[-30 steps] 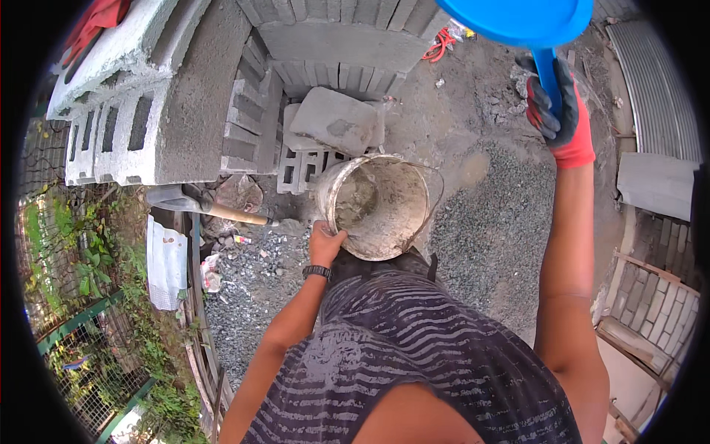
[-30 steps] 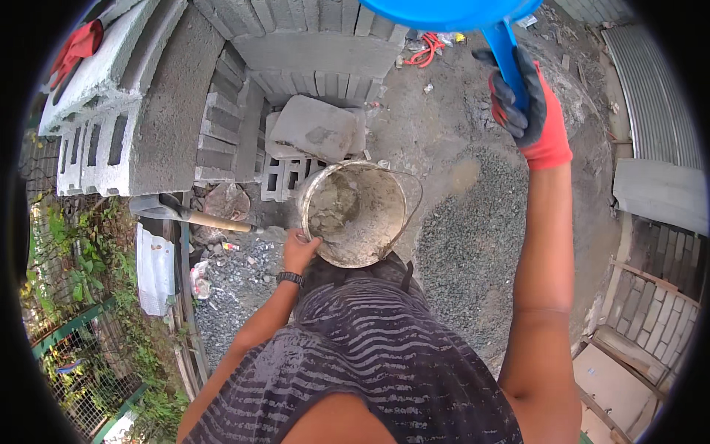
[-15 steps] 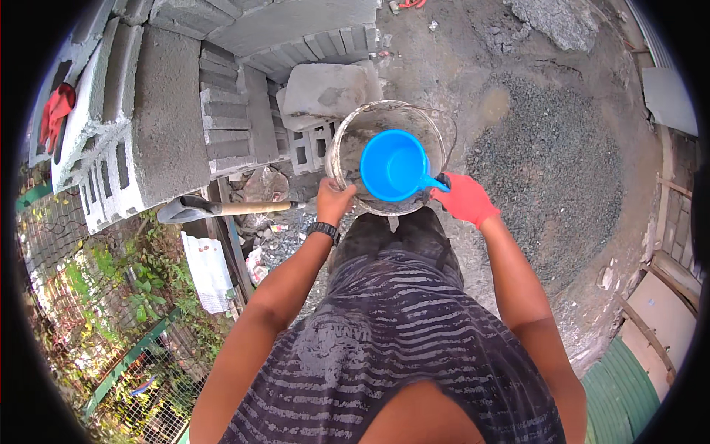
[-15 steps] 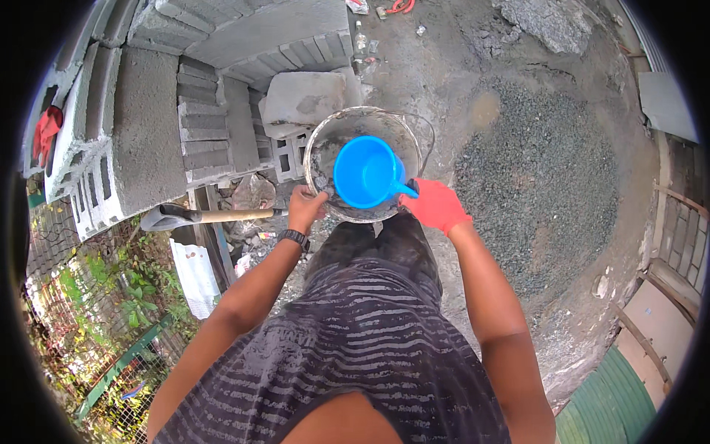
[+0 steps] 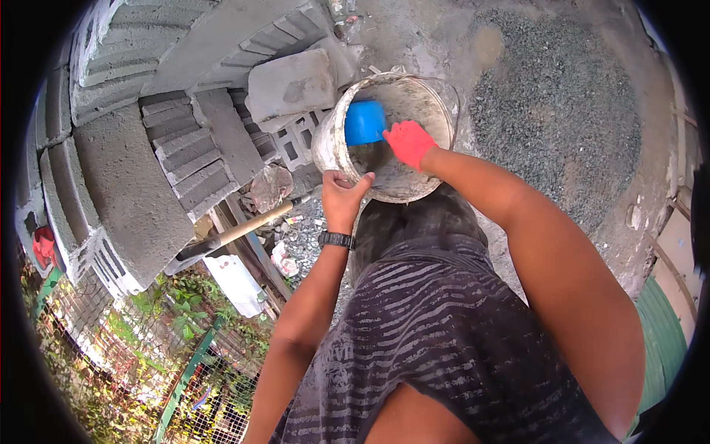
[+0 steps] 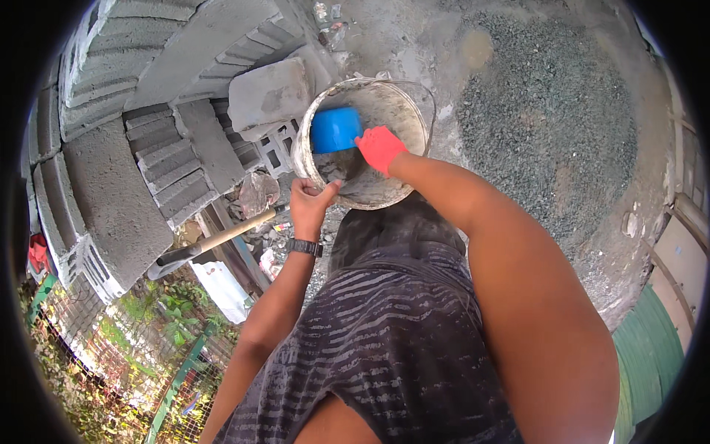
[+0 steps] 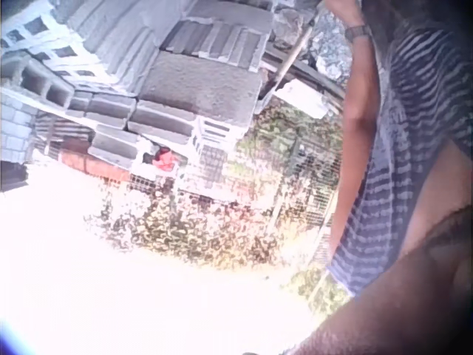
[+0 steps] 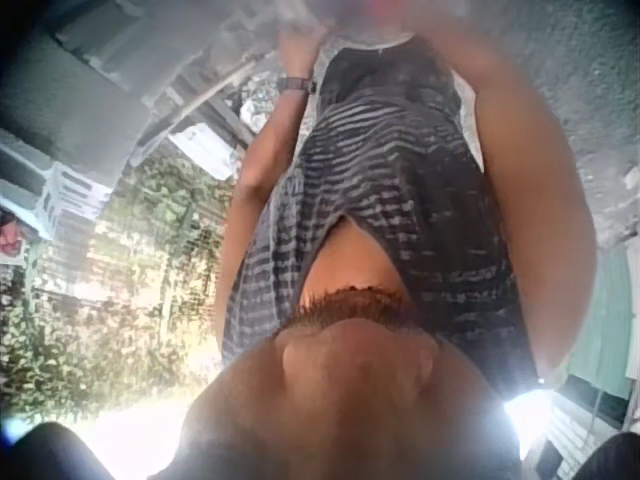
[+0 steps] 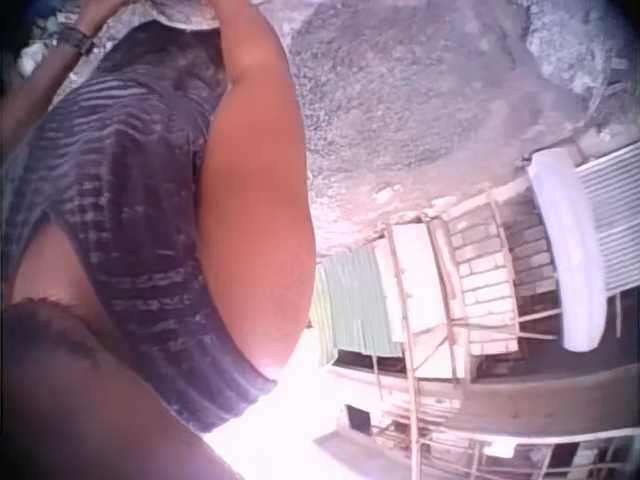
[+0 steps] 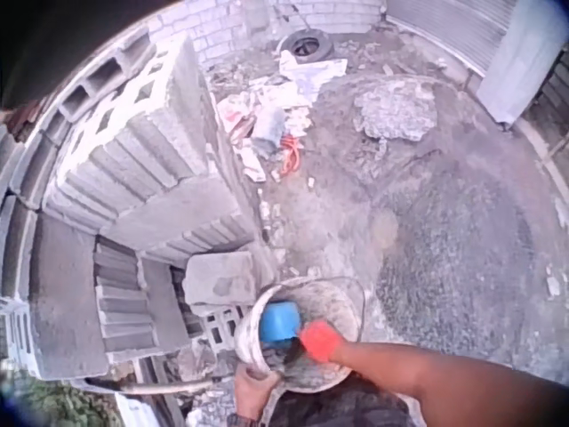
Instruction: The person scoops water from a bucket using a plastic dipper, splashes it over a pile of gravel, places the bucket onto concrete blocks, and grasps a shovel resting in the gravel.
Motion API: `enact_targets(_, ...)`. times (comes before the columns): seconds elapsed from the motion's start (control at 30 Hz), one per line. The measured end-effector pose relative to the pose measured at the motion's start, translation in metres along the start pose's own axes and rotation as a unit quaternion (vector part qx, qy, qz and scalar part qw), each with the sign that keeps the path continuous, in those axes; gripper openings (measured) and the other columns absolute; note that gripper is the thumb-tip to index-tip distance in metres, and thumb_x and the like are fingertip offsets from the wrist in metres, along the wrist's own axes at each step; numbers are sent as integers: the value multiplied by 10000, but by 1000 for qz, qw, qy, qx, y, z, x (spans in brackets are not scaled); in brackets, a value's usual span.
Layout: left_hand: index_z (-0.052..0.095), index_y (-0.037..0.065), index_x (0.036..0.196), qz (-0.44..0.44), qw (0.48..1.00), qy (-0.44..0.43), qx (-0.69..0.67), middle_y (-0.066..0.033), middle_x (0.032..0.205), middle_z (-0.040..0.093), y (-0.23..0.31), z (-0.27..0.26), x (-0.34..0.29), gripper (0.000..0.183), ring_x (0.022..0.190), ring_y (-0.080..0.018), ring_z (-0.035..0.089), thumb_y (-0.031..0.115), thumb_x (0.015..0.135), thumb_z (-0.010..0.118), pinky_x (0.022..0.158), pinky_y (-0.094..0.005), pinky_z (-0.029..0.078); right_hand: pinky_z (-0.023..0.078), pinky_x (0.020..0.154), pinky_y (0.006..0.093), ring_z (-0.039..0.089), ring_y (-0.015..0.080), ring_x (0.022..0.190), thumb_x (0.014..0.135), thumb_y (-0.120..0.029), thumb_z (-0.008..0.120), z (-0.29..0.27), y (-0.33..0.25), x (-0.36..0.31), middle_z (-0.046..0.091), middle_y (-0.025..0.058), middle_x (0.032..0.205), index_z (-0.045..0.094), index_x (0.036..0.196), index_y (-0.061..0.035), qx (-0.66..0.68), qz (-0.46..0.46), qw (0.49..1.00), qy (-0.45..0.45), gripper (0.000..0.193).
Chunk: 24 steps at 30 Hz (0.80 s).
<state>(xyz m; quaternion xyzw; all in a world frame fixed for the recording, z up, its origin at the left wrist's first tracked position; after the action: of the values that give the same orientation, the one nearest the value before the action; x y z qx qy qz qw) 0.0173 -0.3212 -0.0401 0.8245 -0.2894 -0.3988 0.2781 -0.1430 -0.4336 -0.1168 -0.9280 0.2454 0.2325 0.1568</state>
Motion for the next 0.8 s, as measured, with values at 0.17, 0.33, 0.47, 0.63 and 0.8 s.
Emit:
enact_targets(0.17,536,17,879,-18,996,-10,86,-20,635,530,62,-2,-10,632,563,-144,501,456,645,925,551,-325,459,489,947,445,608,319,1118,908,-188,660,23,-3,6,629,148,1192,534,1399,-82,-36,-4,999,37,518)
enact_targets(0.33,533,17,855,3,990,-27,136,-8,632,513,96,-5,-16,584,566,-113,469,393,649,929,535,-295,423,480,1004,434,641,315,1096,900,-200,654,54,-15,7,674,147,1153,526,1411,-89,10,23,999,-39,539)
enact_targets(0.47,546,16,850,15,988,-28,150,0,622,508,97,-15,-19,533,559,-103,456,342,663,925,529,-288,410,521,952,442,692,305,1072,910,-250,628,47,-30,-7,719,176,1136,679,1236,-72,135,6,985,-108,374)
enact_targets(0.63,563,10,865,21,986,-39,158,-24,621,536,103,-11,-27,530,553,-123,490,345,657,917,540,-306,442,554,799,442,730,295,940,921,-414,635,37,3,-28,743,178,1053,746,1045,-42,338,48,931,-130,407)
enact_targets(0.8,549,16,882,19,991,-61,116,-4,630,526,82,-26,-38,505,566,-93,472,305,683,912,533,-284,420,545,878,423,710,321,939,889,-570,641,-23,33,-81,739,173,1022,731,1181,-28,446,72,858,-244,622)
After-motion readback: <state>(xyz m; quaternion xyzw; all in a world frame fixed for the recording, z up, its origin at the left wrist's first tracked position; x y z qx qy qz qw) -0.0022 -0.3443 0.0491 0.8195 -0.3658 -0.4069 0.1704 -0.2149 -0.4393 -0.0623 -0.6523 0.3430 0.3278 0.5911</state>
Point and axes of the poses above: each hand's wrist, its own x-axis towards the middle knuckle, its own z-axis out of the palm, y = z × x, the point moved 9 cm from there along x, towards the middle knuckle
